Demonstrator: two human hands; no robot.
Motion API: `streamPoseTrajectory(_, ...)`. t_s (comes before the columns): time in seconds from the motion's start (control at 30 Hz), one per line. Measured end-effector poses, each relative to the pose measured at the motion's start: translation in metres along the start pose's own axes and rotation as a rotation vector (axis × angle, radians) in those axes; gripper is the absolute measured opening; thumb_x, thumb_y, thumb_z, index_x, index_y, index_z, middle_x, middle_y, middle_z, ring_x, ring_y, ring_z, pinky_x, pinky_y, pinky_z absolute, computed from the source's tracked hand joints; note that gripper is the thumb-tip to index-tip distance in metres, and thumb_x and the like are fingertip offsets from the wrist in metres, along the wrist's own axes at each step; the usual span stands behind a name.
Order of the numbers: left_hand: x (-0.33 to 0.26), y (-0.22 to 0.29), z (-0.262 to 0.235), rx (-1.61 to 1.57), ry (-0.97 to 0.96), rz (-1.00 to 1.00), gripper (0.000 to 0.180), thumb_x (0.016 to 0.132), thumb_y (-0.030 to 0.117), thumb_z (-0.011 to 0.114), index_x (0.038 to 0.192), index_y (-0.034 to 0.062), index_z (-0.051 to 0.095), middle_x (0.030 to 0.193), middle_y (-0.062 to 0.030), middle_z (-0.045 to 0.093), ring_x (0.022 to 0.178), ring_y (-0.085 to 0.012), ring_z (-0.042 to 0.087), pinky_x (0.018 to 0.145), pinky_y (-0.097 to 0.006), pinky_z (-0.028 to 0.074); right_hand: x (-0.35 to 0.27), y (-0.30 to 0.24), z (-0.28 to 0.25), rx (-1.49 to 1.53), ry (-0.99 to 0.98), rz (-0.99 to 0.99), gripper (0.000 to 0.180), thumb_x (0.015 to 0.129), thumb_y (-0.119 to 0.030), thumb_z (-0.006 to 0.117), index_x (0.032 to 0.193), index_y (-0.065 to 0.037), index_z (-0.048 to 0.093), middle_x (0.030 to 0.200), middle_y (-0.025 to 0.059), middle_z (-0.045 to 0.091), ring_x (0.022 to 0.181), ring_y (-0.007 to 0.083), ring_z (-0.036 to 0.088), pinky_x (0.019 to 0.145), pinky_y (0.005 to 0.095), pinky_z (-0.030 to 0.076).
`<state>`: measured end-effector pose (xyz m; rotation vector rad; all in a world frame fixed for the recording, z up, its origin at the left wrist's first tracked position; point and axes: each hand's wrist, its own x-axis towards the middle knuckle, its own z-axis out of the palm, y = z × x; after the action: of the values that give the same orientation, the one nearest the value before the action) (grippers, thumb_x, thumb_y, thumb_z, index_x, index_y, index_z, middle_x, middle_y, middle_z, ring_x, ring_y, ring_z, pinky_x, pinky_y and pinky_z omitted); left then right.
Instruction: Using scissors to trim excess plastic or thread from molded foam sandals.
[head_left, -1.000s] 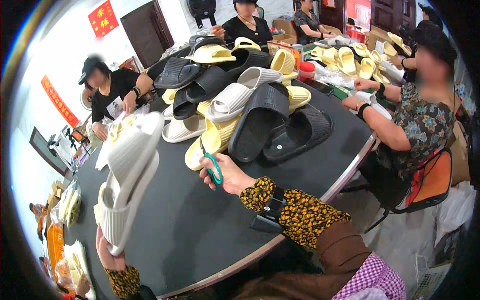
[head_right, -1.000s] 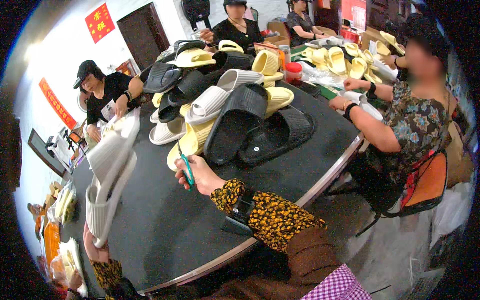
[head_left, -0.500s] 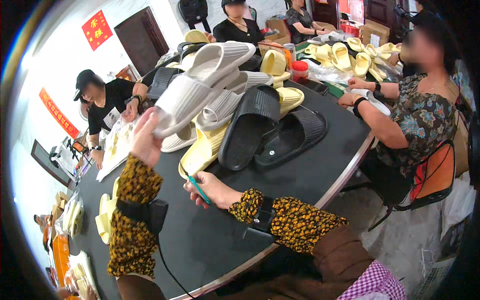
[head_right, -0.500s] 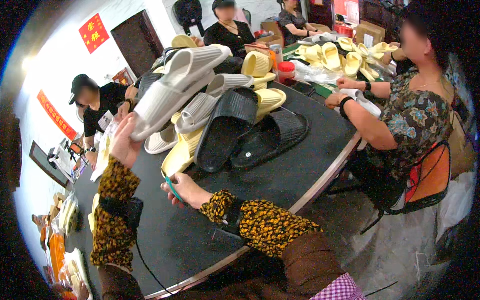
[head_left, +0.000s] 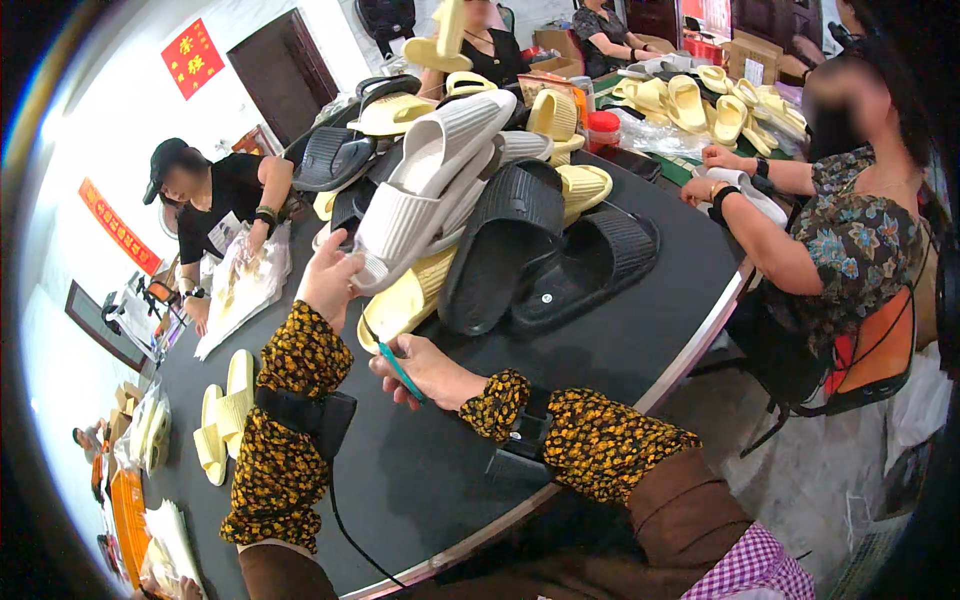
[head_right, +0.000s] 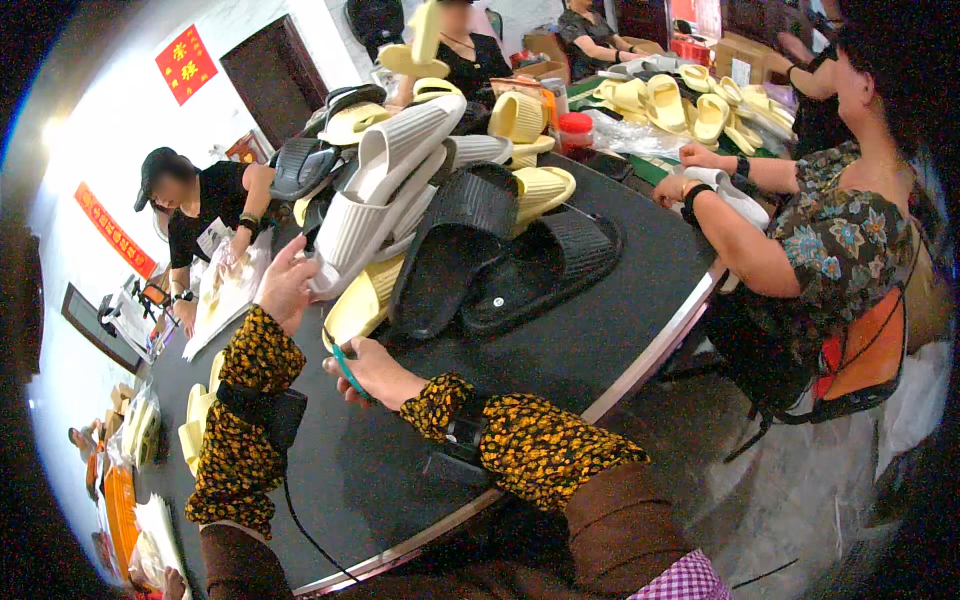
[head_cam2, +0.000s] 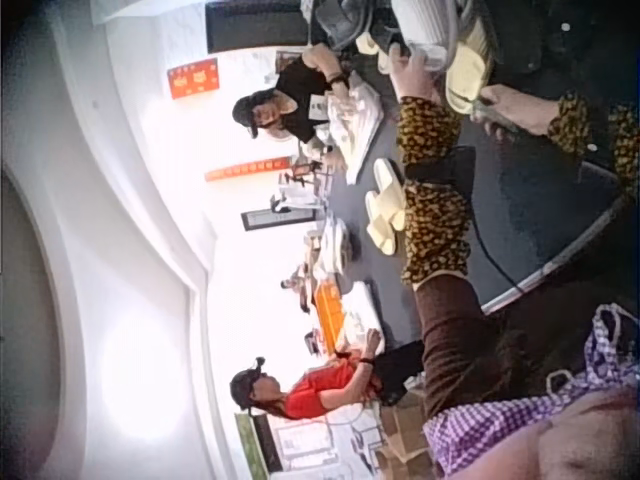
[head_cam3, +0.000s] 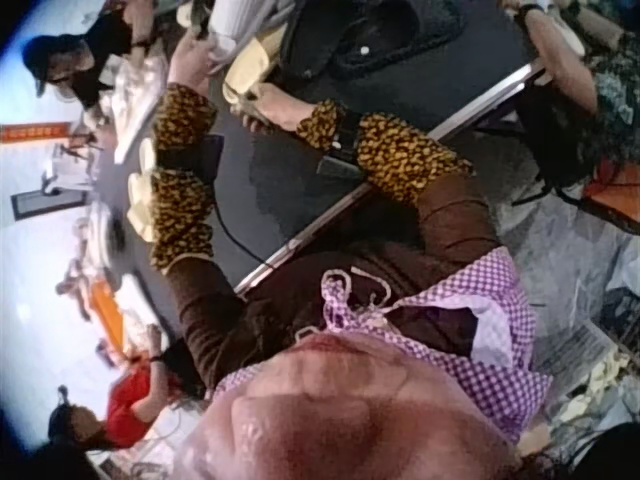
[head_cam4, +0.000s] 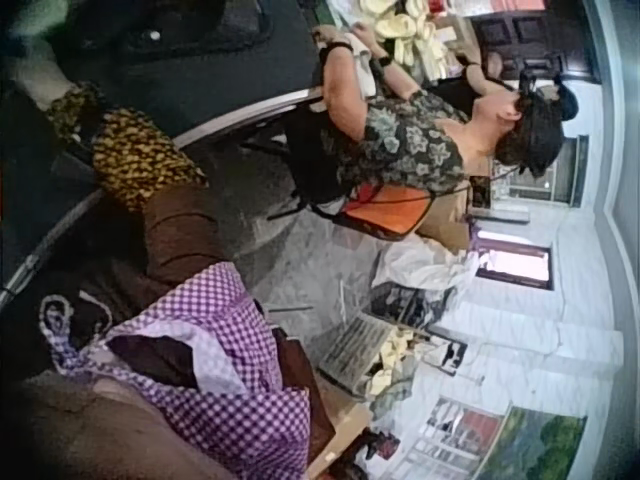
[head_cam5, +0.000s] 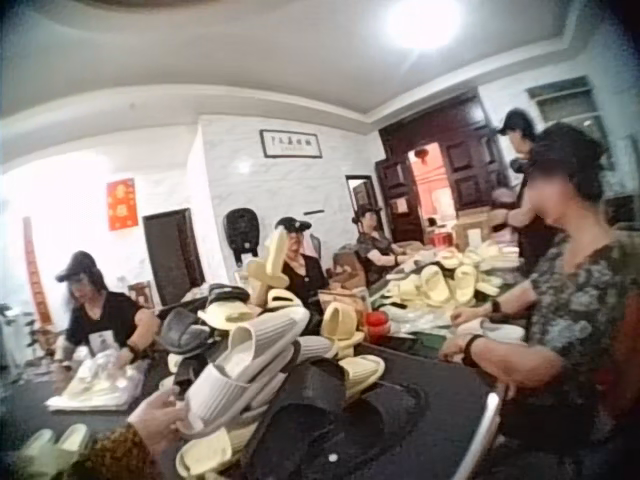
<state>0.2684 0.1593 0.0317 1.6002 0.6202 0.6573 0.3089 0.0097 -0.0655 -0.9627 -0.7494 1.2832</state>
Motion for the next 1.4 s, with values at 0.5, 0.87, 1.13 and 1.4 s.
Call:
streamPoseTrajectory(0.5, -0.113, 0.088, 0.049, 0.160, -0.201, 0.357, 0.043, 0.083, 0.008, 0.050, 0.125, -0.0023, 0.045, 0.113, -0.0133, 0.057, 0.106, -0.0183, 0.052, 0.094, -0.034, 0.039, -0.006, -0.001, 0.003, -0.052, -0.078, 0.048, 0.034, 0.084, -0.032, 0.063, 0.100, -0.005, 0.050, 0.069, 0.0019, 0.055, 0.052, 0.0096, 0.053, 0.039, 0.0242, 0.041)
streamPoseTrajectory(0.87, -0.229, 0.146, 0.031, 0.059, -0.667, 0.760, 0.021, 0.092, 0.020, 0.050, 0.112, 0.0134, 0.054, 0.080, -0.0040, 0.058, 0.076, -0.0190, 0.054, 0.082, -0.040, 0.047, -0.003, -0.004, 0.013, -0.123, -0.076, 0.032, 0.033, 0.084, -0.031, 0.062, 0.098, -0.002, 0.052, 0.068, 0.0040, 0.056, 0.050, 0.0090, 0.053, 0.037, 0.0227, 0.040)
streamPoseTrajectory(1.13, -0.245, 0.145, 0.052, -0.298, -0.613, 0.867, 0.025, 0.090, 0.014, 0.047, 0.112, 0.0008, 0.052, 0.080, -0.0095, 0.060, 0.057, -0.0173, 0.053, 0.059, -0.034, 0.047, -0.007, -0.003, 0.000, -0.186, -0.059, 0.038, 0.029, 0.085, -0.031, 0.061, 0.095, -0.005, 0.052, 0.070, 0.0022, 0.054, 0.052, 0.0069, 0.053, 0.040, 0.0205, 0.042)
streamPoseTrajectory(1.4, -0.261, 0.147, 0.056, -0.365, -0.570, 0.841, 0.024, 0.092, 0.018, 0.046, 0.107, 0.0015, 0.054, 0.078, -0.0089, 0.059, 0.059, -0.0190, 0.053, 0.061, -0.036, 0.047, -0.006, -0.003, 0.004, -0.175, -0.063, 0.029, 0.032, 0.084, -0.032, 0.061, 0.095, -0.003, 0.051, 0.070, 0.0034, 0.054, 0.049, 0.0084, 0.052, 0.037, 0.0223, 0.040)
